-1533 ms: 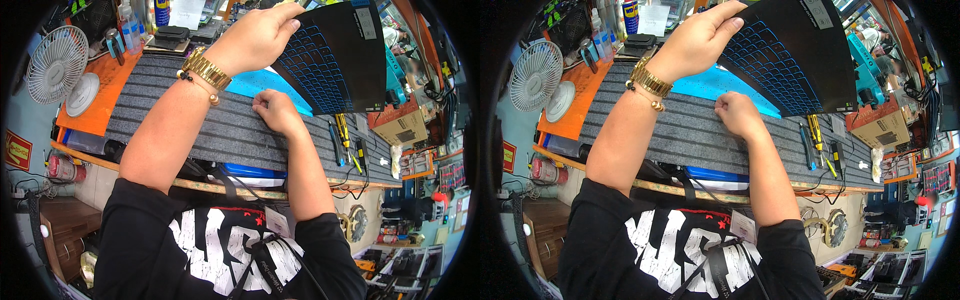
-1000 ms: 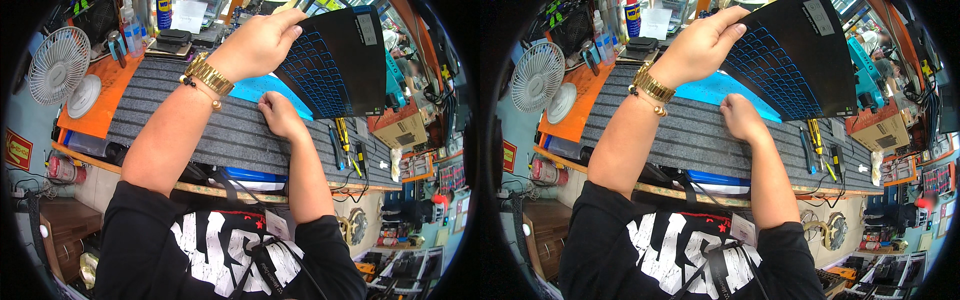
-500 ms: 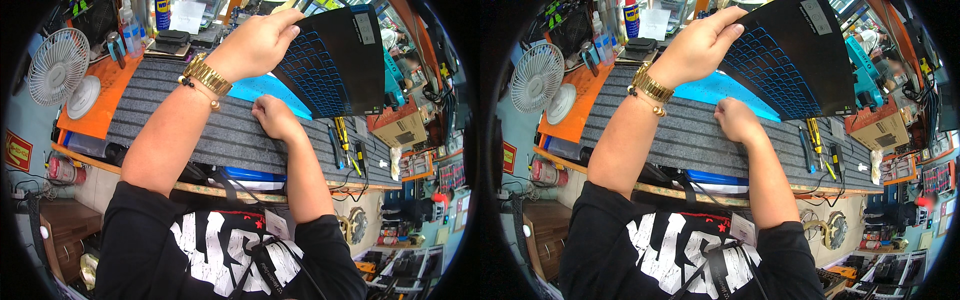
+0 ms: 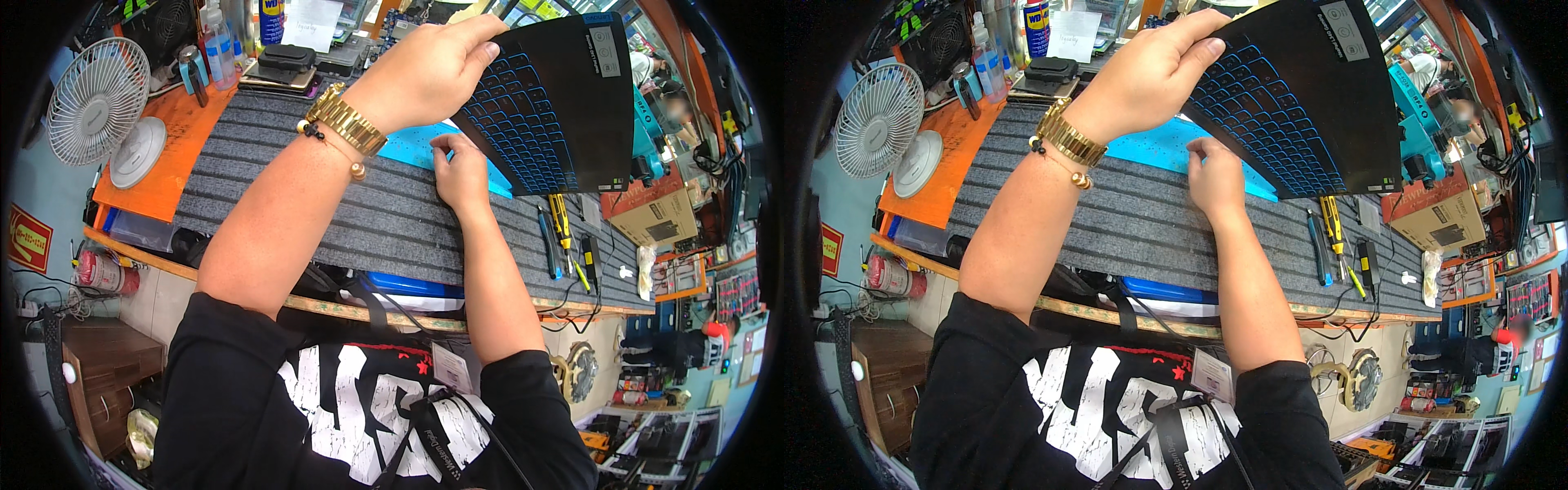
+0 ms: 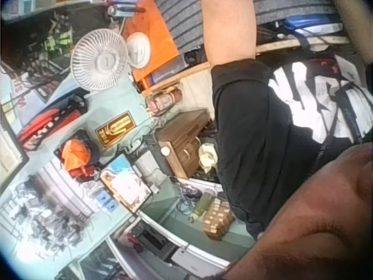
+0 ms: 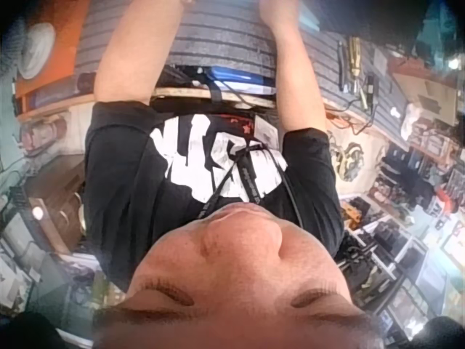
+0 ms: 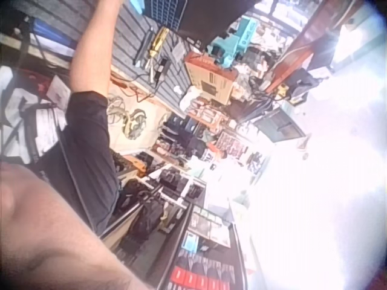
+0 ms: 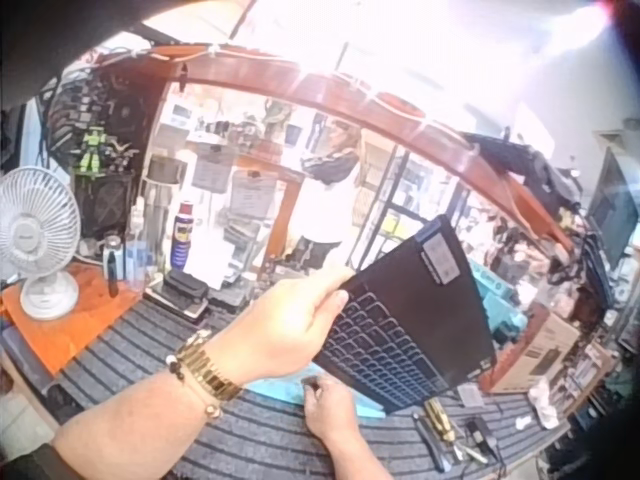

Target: The person works on the internal components of a laptop by hand and using small tools. They disconnect internal cables, turn the laptop over to check the keyboard, and manipulate parts near the motherboard.

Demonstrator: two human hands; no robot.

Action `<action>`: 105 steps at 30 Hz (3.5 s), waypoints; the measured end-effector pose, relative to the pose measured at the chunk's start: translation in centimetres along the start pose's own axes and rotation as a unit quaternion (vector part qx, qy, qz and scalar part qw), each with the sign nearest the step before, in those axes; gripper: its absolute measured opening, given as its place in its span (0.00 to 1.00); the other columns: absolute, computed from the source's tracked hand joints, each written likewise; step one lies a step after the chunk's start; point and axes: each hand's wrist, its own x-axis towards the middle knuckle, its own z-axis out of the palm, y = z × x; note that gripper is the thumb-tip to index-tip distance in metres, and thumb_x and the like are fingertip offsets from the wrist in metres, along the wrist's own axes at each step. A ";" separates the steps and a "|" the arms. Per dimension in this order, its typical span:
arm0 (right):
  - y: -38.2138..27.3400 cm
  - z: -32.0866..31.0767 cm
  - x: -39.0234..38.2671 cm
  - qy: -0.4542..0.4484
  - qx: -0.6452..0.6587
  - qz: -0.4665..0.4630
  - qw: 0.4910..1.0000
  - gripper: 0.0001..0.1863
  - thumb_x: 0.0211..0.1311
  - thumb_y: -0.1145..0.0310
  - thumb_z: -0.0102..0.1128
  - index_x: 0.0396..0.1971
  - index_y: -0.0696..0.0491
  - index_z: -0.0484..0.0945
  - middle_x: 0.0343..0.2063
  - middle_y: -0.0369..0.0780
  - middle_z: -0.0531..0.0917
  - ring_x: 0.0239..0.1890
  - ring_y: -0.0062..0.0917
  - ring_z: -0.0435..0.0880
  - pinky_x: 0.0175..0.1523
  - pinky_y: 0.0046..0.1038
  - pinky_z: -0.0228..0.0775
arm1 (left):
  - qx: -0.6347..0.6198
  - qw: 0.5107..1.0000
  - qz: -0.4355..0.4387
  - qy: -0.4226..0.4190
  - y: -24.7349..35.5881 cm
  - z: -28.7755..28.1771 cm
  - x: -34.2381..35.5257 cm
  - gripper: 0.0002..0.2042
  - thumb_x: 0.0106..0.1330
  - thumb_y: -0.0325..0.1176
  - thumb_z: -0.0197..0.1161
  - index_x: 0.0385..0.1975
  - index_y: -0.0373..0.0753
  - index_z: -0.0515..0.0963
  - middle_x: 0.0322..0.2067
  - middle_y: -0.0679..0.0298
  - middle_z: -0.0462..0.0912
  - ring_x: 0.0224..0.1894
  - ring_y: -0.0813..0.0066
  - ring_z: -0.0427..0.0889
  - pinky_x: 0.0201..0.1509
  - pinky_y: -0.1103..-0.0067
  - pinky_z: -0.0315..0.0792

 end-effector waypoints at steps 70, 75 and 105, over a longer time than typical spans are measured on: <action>-6.1 -7.5 -11.5 -0.188 0.000 -0.141 0.972 0.23 0.77 0.64 0.76 0.66 0.59 0.89 0.70 0.53 0.88 0.77 0.54 0.83 0.83 0.52 0.75 | -0.025 0.989 -0.064 -0.133 2.7 -4.8 1.0 0.19 0.90 0.33 0.61 0.71 0.31 0.83 0.55 0.41 0.93 0.56 0.48 0.93 0.64 0.64 0.84; -2.2 -12.6 -16.1 -0.202 0.050 -0.075 0.975 0.25 0.78 0.69 0.74 0.71 0.59 0.88 0.75 0.53 0.87 0.82 0.51 0.81 0.86 0.51 0.72 | 0.011 0.983 -0.081 -0.167 3.8 -5.4 1.1 0.16 0.90 0.36 0.63 0.65 0.31 0.84 0.46 0.47 0.92 0.48 0.55 0.91 0.60 0.67 0.83; -1.0 -20.1 -28.8 0.008 0.526 0.201 0.826 0.39 0.85 0.65 0.64 0.87 0.70 0.66 0.70 0.51 0.86 0.54 0.26 0.90 0.54 0.28 0.85 | 0.237 0.917 -0.043 -0.317 7.9 -15.9 -18.9 0.27 0.69 0.16 0.66 0.68 0.41 0.90 0.67 0.50 0.91 0.67 0.42 0.90 0.73 0.56 0.84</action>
